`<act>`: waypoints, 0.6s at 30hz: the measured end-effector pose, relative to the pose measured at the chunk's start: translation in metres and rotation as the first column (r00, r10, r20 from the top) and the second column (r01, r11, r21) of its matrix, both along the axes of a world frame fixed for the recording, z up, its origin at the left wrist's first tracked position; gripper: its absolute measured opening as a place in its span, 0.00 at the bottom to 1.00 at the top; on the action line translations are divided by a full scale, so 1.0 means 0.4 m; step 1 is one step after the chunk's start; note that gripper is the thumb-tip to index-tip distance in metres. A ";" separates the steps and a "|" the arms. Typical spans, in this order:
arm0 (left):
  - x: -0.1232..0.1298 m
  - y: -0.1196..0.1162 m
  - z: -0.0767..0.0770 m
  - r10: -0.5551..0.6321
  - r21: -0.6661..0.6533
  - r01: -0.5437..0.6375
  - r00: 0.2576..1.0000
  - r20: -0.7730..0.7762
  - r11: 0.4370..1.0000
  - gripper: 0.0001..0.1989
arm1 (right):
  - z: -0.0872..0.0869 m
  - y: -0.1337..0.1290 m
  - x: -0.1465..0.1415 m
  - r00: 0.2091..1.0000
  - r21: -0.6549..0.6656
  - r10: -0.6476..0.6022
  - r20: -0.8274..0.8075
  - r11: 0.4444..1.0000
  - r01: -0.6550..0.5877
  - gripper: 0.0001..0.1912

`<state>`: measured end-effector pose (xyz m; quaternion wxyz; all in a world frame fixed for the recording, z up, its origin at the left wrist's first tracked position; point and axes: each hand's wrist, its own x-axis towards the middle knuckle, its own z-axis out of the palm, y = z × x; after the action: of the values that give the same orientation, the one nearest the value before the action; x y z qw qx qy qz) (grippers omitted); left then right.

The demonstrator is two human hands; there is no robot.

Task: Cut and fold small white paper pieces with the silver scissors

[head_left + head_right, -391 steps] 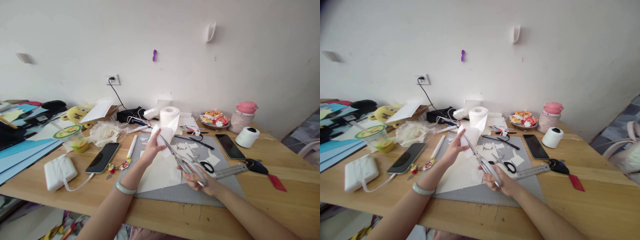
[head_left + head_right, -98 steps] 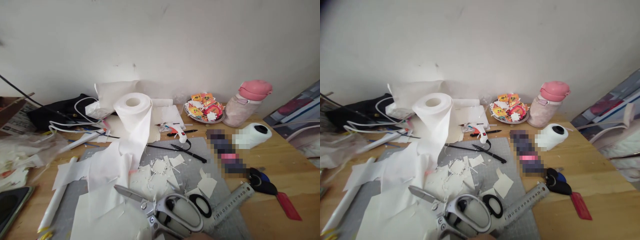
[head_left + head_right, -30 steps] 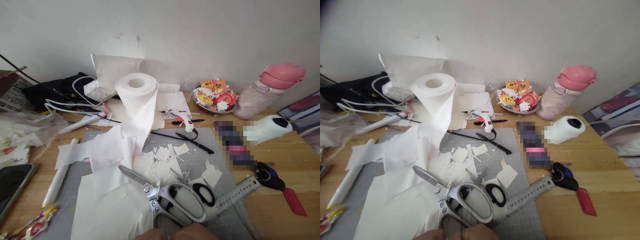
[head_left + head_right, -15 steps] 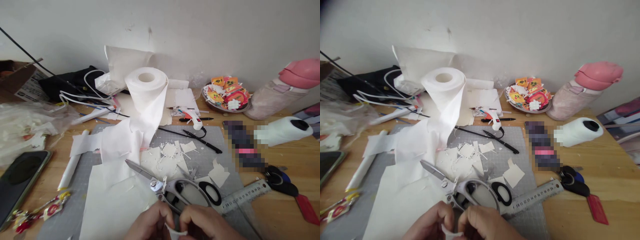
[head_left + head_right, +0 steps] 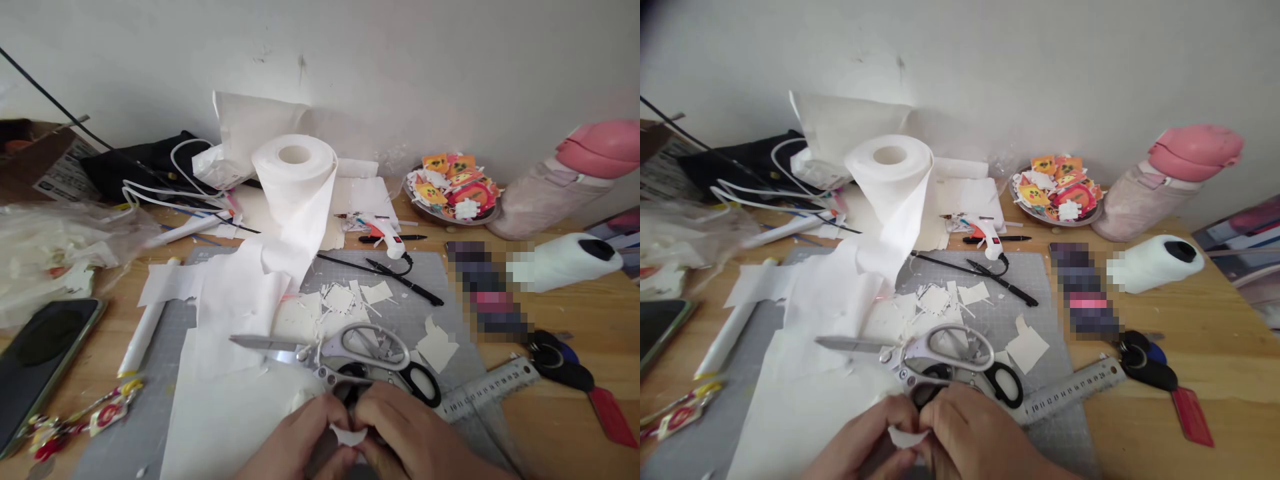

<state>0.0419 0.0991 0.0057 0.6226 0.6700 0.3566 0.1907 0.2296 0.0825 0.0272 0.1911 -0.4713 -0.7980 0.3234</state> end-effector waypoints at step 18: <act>-0.013 0.006 -0.022 -0.094 -0.155 0.104 0.993 0.069 0.982 0.21 | -0.038 -0.015 -0.023 0.921 -0.598 -0.218 -0.322 0.801 -0.020 0.13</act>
<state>0.0369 0.1015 -0.0032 0.6933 0.6290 0.3176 0.1510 0.2205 0.0764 0.0118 0.2010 -0.4782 -0.5794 0.6287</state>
